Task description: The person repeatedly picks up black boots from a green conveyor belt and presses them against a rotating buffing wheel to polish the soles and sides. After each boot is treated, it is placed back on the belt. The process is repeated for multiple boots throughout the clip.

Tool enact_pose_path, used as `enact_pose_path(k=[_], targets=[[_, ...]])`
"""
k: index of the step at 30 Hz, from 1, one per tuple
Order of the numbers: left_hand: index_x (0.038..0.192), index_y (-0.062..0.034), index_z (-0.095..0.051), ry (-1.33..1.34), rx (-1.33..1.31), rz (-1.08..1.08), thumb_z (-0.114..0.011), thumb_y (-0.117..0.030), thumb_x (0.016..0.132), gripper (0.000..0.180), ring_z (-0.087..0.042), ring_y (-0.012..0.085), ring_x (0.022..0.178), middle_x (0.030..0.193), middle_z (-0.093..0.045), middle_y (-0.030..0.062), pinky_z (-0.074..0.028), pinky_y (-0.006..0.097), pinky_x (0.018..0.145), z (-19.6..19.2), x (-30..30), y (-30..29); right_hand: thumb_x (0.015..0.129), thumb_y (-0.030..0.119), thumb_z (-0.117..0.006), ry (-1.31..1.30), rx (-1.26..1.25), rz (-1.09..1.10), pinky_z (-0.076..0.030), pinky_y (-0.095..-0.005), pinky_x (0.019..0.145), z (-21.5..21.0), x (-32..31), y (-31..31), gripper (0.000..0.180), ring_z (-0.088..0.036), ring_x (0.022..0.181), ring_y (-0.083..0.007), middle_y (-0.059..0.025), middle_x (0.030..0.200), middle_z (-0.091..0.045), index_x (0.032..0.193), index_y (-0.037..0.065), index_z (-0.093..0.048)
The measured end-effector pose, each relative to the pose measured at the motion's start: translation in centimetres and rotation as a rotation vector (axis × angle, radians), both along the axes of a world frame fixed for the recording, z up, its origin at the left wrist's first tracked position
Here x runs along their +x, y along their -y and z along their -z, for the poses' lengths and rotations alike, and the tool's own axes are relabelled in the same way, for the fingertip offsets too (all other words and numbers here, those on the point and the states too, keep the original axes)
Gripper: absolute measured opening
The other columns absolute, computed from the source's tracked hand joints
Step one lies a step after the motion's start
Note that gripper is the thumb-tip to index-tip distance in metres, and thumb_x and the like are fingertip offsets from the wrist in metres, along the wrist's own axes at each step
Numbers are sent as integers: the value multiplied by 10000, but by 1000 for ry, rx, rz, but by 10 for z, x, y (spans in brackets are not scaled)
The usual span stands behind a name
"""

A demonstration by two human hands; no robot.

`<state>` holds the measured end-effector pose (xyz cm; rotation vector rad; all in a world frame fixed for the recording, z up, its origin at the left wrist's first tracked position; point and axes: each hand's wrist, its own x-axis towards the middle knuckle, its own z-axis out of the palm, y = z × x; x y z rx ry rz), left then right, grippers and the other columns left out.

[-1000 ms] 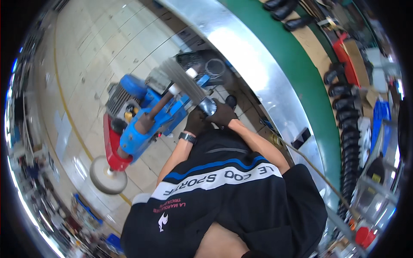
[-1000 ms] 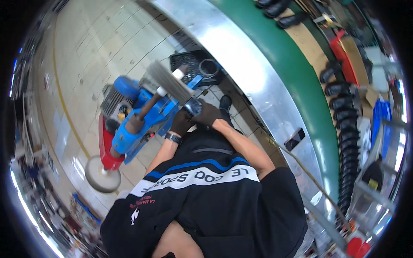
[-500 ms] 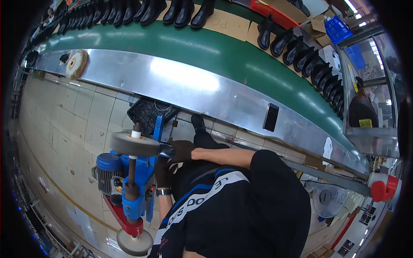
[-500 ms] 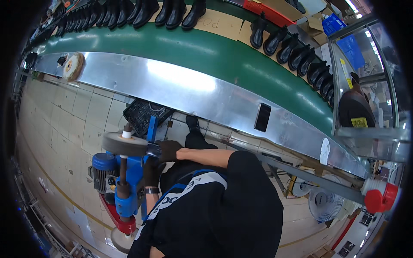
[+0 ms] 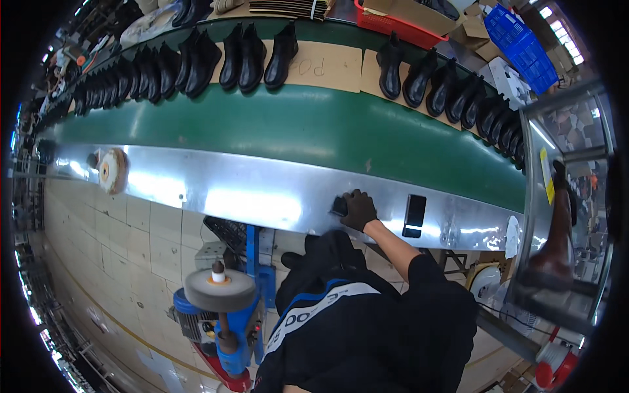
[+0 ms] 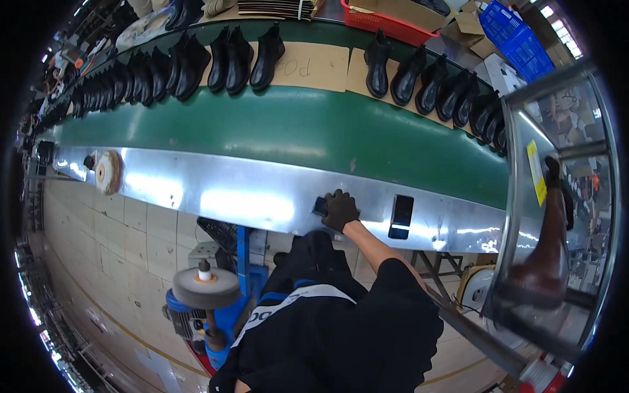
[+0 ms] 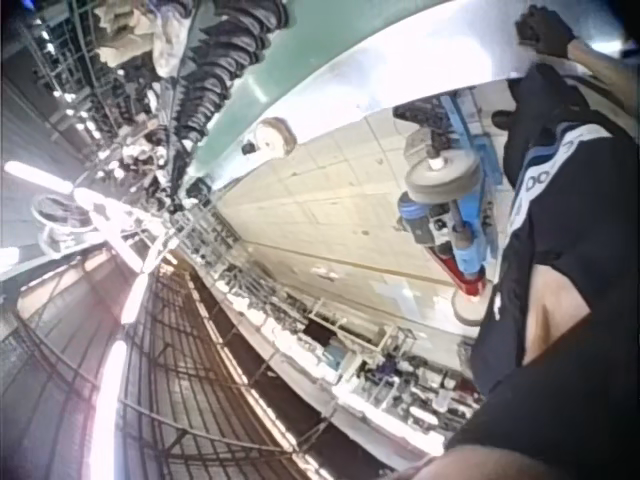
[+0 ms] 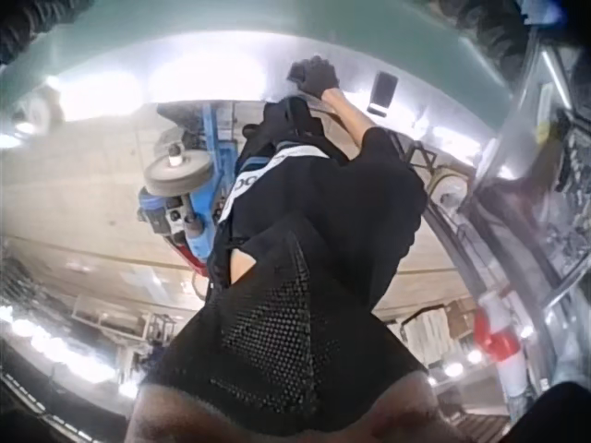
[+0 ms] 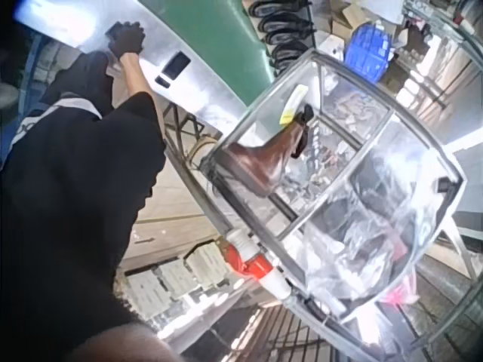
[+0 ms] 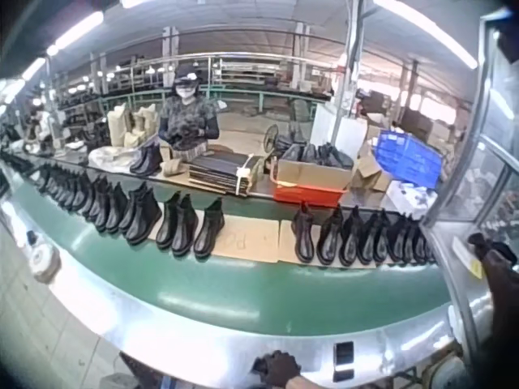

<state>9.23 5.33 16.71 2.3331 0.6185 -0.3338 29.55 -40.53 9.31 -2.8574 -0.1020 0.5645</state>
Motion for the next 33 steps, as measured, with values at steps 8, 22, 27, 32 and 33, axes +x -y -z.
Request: enact_pose_path(k=[8, 22, 27, 32, 33], targets=[[1241, -59, -583, -194, 48, -83, -562, -149, 906, 347, -634, 293, 1034, 1141, -658, 144, -509, 365, 856, -84, 23, 9, 807, 394, -680, 428, 316, 13, -440, -480, 988, 18, 326, -47, 691, -522, 1177, -393, -227, 1333, -488, 1343, 19, -457], [1227, -47, -591, -164, -621, -321, -501, -139, 924, 329, -674, 206, 976, 1185, -650, 109, -538, 296, 741, 51, -8, 129, 790, 198, -625, 602, 142, -49, -522, -465, 880, -31, 548, -31, 501, -589, 1115, -386, -215, 1253, -564, 1268, 96, -515], [1237, -12, -575, 64, 47, 474, -509, -83, 881, 369, -663, 284, 1017, 1207, -619, 165, -540, 362, 823, 67, -44, 135, 804, 241, -610, 421, 117, 51, -496, -439, 918, -49, 497, -70, 254, -643, 1013, -361, -201, 1002, -686, 948, 62, -718], [1298, -8, -535, 180, -85, 281, -520, -65, 929, 374, -605, 330, 1115, 1266, -571, 203, -491, 403, 925, 68, 4, 130, 809, 271, -554, 640, 75, -141, -515, -433, 826, -113, 415, -56, 284, -653, 905, -371, -191, 932, -688, 887, 52, -717], [1251, -14, -552, 283, -36, 253, -590, -52, 859, 395, -562, 361, 1169, 1331, -518, 214, -480, 444, 951, 68, 17, 131, 804, 291, -581, 663, 172, -206, -523, -417, 795, -139, 381, -70, 289, -670, 861, -346, -182, 910, -692, 895, 55, -719]])
